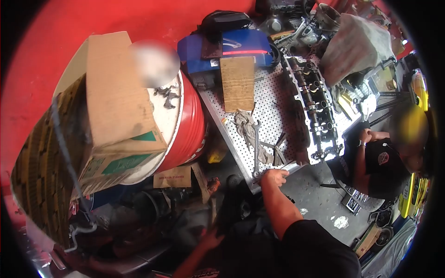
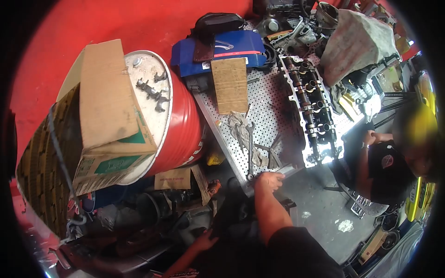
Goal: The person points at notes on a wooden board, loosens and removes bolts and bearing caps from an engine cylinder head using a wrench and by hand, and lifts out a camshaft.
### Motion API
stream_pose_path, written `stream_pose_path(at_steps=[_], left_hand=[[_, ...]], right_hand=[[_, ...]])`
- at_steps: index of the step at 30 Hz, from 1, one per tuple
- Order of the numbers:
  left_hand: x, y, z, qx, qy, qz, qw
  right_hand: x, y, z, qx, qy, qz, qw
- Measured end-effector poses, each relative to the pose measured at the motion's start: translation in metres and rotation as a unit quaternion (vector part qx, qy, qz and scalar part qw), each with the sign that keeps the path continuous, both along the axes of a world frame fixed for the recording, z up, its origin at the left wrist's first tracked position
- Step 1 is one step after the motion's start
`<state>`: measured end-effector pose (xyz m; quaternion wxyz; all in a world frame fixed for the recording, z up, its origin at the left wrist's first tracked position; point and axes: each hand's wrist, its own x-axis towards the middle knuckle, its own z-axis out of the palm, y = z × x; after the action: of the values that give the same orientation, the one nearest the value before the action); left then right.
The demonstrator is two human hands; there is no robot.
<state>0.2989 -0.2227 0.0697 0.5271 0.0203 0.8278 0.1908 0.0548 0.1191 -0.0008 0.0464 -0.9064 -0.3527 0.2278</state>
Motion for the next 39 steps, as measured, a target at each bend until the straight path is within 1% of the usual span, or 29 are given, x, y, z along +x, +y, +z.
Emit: stream_pose_path(at_steps=[1, 3, 4, 5, 6, 7, 8, 9, 10, 11, 13, 15, 16, 17, 18, 19, 20, 22, 23, 24, 26, 28, 30, 32, 33, 34, 35, 37, 39], left_hand=[[-0.004, -0.001, 0.015, -0.009, -0.036, 0.03, 0.999], [-0.028, -0.002, 0.059, -0.032, -0.106, 0.083, 0.99], [-0.026, -0.01, 0.066, -0.034, -0.103, 0.095, 0.99], [-0.026, -0.014, 0.066, -0.032, -0.097, 0.107, 0.989], [-0.026, -0.018, 0.064, -0.028, -0.092, 0.12, 0.988], [-0.026, -0.024, 0.057, -0.021, -0.077, 0.104, 0.991], [-0.03, -0.031, 0.042, -0.012, -0.06, 0.087, 0.994], [-0.029, -0.037, 0.029, -0.004, -0.047, 0.071, 0.996], [-0.03, -0.042, 0.018, 0.016, -0.026, 0.072, 0.997], [-0.039, -0.043, 0.005, 0.038, -0.004, 0.073, 0.997], [-0.051, -0.043, -0.009, 0.051, 0.002, 0.077, 0.996], [-0.076, -0.033, -0.024, 0.023, -0.012, 0.076, 0.997], [-0.077, -0.032, -0.035, 0.001, -0.018, 0.074, 0.997], [-0.076, -0.032, -0.059, 0.008, 0.002, 0.053, 0.999], [-0.073, -0.036, -0.084, 0.012, 0.02, 0.035, 0.999], [-0.07, -0.039, -0.098, 0.016, 0.04, 0.019, 0.999], [-0.073, -0.036, -0.1, 0.035, 0.031, 0.026, 0.999], [-0.075, -0.03, -0.098, 0.067, 0.007, 0.042, 0.997], [-0.078, -0.025, -0.101, 0.058, 0.004, 0.039, 0.998], [-0.08, -0.022, -0.103, 0.047, 0.002, 0.036, 0.998], [-0.091, -0.015, -0.091, 0.027, 0.015, 0.02, 0.999], [-0.102, -0.005, -0.055, 0.012, 0.045, -0.007, 0.999], [-0.106, -0.006, -0.055, -0.001, 0.066, -0.003, 0.998], [-0.111, -0.004, -0.056, -0.03, 0.069, 0.0, 0.997], [-0.116, -0.001, -0.053, -0.054, 0.06, 0.001, 0.997], [-0.119, 0.001, -0.05, -0.077, 0.052, 0.004, 0.996], [-0.121, -0.001, -0.059, -0.077, 0.057, 0.006, 0.995], [-0.124, 0.011, -0.054, -0.077, 0.073, 0.038, 0.994], [-0.126, 0.031, -0.042, -0.072, 0.088, 0.07, 0.991]], right_hand=[[0.005, 0.001, -0.012, 0.005, 0.017, 0.004, 1.0], [0.017, 0.005, -0.024, -0.012, 0.035, 0.065, 0.997], [0.026, 0.008, -0.03, -0.02, 0.045, 0.091, 0.995], [0.042, 0.012, -0.043, 0.009, 0.102, 0.131, 0.986], [0.066, 0.026, -0.036, -0.082, 0.176, 0.211, 0.958], [0.094, 0.043, -0.025, -0.168, 0.246, 0.287, 0.911], [0.118, 0.061, -0.02, -0.246, 0.313, 0.36, 0.844], [0.146, 0.079, -0.022, -0.211, 0.261, 0.49, 0.804], [0.177, 0.098, -0.033, -0.171, 0.199, 0.609, 0.748], [0.2, 0.117, -0.038, -0.127, 0.131, 0.714, 0.676], [0.254, 0.137, -0.022, -0.062, 0.117, 0.7, 0.702], [0.291, 0.148, 0.01, -0.137, 0.177, 0.539, 0.812], [0.313, 0.148, 0.026, -0.175, 0.201, 0.45, 0.852], [0.333, 0.145, 0.032, -0.169, 0.237, 0.374, 0.881], [0.356, 0.138, 0.033, -0.177, 0.231, 0.355, 0.889], [0.376, 0.13, 0.032, -0.185, 0.226, 0.337, 0.895], [0.393, 0.125, 0.029, -0.193, 0.224, 0.322, 0.9], [0.438, 0.108, -0.001, -0.222, 0.225, 0.326, 0.891], [0.446, 0.094, 0.003, -0.21, 0.166, 0.429, 0.863], [0.451, 0.079, 0.005, -0.198, 0.105, 0.526, 0.82], [0.462, 0.072, -0.006, -0.184, 0.136, 0.51, 0.829], [0.465, 0.069, -0.022, -0.17, 0.169, 0.492, 0.837], [0.462, 0.075, -0.032, -0.154, 0.2, 0.474, 0.844], [0.424, 0.094, -0.014, -0.104, 0.158, 0.531, 0.826], [0.396, 0.103, 0.006, -0.081, 0.136, 0.559, 0.814], [0.368, 0.114, 0.019, -0.094, 0.167, 0.519, 0.833], [0.339, 0.124, 0.029, -0.106, 0.197, 0.478, 0.849], [0.286, 0.143, 0.037, -0.108, 0.27, 0.442, 0.849], [0.234, 0.149, 0.055, -0.109, 0.279, 0.506, 0.809]])
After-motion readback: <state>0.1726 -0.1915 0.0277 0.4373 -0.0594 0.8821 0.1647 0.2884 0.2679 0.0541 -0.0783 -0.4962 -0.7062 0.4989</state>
